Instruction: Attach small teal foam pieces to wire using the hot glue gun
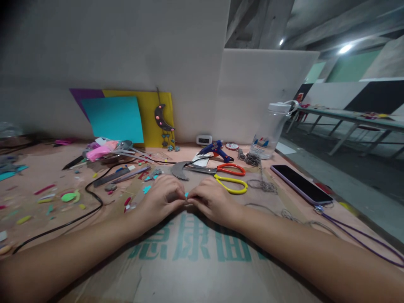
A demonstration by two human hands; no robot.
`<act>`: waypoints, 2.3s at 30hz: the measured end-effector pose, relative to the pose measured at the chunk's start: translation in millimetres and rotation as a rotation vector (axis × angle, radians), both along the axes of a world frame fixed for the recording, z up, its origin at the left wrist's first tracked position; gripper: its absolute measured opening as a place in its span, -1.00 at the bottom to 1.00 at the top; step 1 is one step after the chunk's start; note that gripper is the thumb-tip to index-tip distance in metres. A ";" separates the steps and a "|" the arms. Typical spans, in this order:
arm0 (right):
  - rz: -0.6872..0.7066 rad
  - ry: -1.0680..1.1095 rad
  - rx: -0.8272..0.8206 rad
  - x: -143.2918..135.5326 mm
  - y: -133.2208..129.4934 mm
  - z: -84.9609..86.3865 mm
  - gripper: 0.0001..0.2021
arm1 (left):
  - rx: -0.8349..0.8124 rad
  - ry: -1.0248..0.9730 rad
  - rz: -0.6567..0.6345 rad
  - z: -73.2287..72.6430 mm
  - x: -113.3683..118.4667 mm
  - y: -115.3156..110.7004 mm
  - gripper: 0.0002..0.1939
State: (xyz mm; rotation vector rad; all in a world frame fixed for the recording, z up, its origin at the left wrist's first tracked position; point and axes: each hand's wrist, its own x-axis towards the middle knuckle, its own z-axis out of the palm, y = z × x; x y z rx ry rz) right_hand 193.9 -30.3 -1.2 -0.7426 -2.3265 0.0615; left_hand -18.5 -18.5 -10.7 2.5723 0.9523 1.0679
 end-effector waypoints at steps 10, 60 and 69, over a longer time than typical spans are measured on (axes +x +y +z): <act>-0.121 0.475 -0.495 2.0 7.8 -0.5 -0.88 | -0.160 -0.057 0.227 1.6 -1.7 6.4 -0.72; -0.214 0.075 -0.196 0.5 -2.0 6.0 -0.94 | 0.205 0.552 0.212 11.3 -2.0 -10.0 -0.69; -0.207 -0.037 -0.158 -0.2 3.2 3.3 -0.91 | 0.219 0.542 0.186 11.2 -3.2 -9.5 -0.72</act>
